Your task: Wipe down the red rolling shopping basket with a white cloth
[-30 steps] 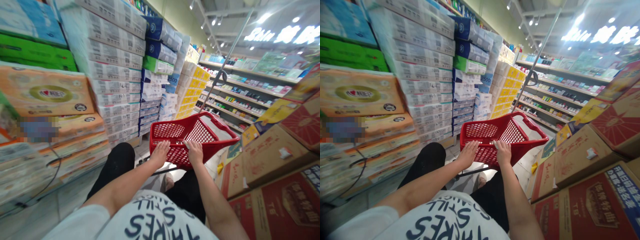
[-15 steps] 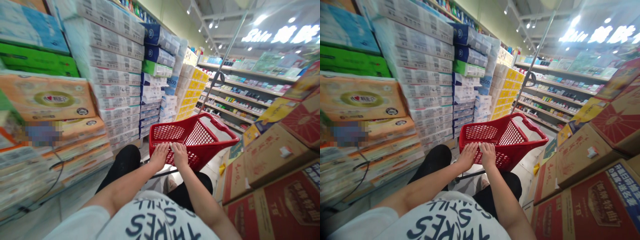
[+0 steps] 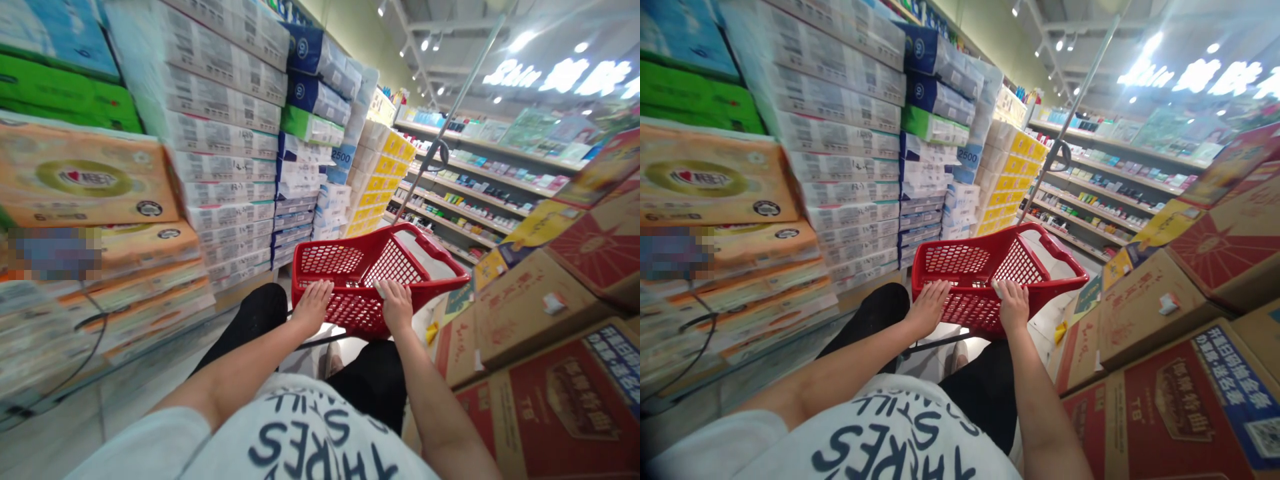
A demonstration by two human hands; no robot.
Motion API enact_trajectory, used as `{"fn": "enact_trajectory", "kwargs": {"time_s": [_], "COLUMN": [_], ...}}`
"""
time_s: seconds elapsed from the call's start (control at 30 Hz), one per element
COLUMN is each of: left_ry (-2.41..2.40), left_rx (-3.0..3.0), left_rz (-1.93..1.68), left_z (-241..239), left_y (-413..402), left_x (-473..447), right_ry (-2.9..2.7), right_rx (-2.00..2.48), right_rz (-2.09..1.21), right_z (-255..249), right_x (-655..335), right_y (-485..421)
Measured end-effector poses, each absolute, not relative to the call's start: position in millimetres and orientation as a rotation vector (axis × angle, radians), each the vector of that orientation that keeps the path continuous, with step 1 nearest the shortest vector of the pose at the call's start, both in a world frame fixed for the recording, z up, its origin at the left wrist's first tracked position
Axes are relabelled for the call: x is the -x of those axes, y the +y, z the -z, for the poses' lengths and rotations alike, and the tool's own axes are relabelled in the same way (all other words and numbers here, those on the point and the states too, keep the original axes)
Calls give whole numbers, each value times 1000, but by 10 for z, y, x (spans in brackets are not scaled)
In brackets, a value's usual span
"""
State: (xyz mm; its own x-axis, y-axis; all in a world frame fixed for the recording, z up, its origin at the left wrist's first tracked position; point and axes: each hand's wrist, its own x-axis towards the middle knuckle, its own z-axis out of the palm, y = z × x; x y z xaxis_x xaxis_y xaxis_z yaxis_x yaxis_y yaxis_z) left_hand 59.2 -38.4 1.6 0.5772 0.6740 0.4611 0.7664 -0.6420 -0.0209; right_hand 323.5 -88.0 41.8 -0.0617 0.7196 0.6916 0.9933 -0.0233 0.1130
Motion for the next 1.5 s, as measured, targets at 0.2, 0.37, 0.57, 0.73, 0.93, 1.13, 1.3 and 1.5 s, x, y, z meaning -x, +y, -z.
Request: {"fn": "enact_trajectory", "kwargs": {"time_s": [0.2,0.37,0.57,0.73,0.93,1.13,1.3,1.5], "left_ry": [-1206,-1221,-1209,-1218,-1181,-1170,-1184,-1225], "left_rx": [2618,2635,2617,2593,2604,2615,2619,2610], "left_rz": [593,582,594,603,631,625,609,619], "left_z": [-67,-81,-26,-2,-8,-13,-19,-46], "left_y": [-398,-381,-360,-372,-391,-377,-402,-435], "left_x": [-574,-557,-545,-523,-506,-503,-528,-562], "right_ry": [-1676,-1727,-1942,-2025,-2031,-1834,-1720,-1621], "right_rx": [1824,1794,1655,1635,1629,1768,1850,1848], "right_rz": [814,715,620,632,726,876,907,861], "right_z": [-301,-197,-97,-125,-264,-443,-483,-279], "right_x": [-3163,-2739,-2121,-2109,-2467,-3220,-3492,-3077], "right_y": [-827,-744,-638,-642,-741,-898,-973,-850]}}
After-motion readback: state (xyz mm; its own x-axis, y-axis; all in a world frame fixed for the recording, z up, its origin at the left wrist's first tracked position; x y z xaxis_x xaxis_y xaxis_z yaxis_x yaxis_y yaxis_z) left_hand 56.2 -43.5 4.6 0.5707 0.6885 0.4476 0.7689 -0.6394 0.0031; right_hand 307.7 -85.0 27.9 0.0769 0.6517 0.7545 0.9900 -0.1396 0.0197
